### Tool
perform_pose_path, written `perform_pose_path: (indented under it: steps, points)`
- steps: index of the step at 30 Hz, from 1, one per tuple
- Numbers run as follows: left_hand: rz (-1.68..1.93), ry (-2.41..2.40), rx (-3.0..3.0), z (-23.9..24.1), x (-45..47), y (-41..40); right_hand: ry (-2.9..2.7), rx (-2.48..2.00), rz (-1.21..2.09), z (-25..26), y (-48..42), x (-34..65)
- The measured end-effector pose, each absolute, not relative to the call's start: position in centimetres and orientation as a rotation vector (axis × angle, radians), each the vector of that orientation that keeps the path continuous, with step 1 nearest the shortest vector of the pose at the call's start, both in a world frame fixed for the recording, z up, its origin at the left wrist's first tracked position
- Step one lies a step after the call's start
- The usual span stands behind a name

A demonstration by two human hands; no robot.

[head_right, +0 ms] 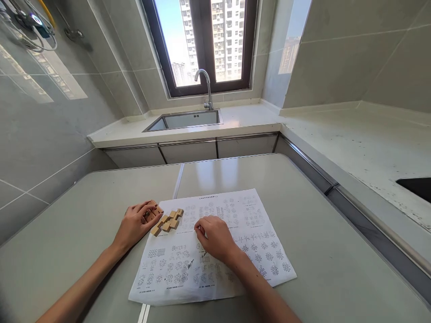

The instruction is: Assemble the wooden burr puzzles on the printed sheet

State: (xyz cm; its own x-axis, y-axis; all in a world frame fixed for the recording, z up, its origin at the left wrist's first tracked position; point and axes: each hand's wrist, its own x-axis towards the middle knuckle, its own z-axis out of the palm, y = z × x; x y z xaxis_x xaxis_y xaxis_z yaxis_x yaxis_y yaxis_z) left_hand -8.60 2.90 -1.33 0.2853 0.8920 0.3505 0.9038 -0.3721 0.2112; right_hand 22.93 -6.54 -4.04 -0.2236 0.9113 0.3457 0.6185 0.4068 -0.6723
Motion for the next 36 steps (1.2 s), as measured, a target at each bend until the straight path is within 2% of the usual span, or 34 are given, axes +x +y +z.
perform_pose_path:
  steps: [10, 22, 25, 29, 31, 36]
  points:
    - [-0.700, -1.525, -2.537, -1.2, -9.4, 3.6, -1.938, -1.299, 0.504, -4.0, -6.4, 22.8]
    - [-0.862, -1.489, -2.481, -0.2, -9.3, 3.2, -1.920, -1.281, 0.543, -3.9, -6.2, 22.7]
    - [-0.968, -1.502, -2.476, 1.2, -7.5, 2.1, -1.742, -1.218, 0.800, -3.5, -6.1, 22.6]
    - [-1.018, -1.309, -2.683, 2.8, -3.1, 0.0, -1.290, -0.923, 1.456, -2.6, -6.0, 22.7]
    - [-0.999, -1.128, -2.830, 3.1, -0.7, -0.8, -1.124, -0.782, 1.675, -2.1, -6.1, 22.9]
    - [-0.956, -0.973, -3.047, 2.2, 3.8, -1.1, -0.991, -0.648, 1.815, -0.8, -6.4, 23.5]
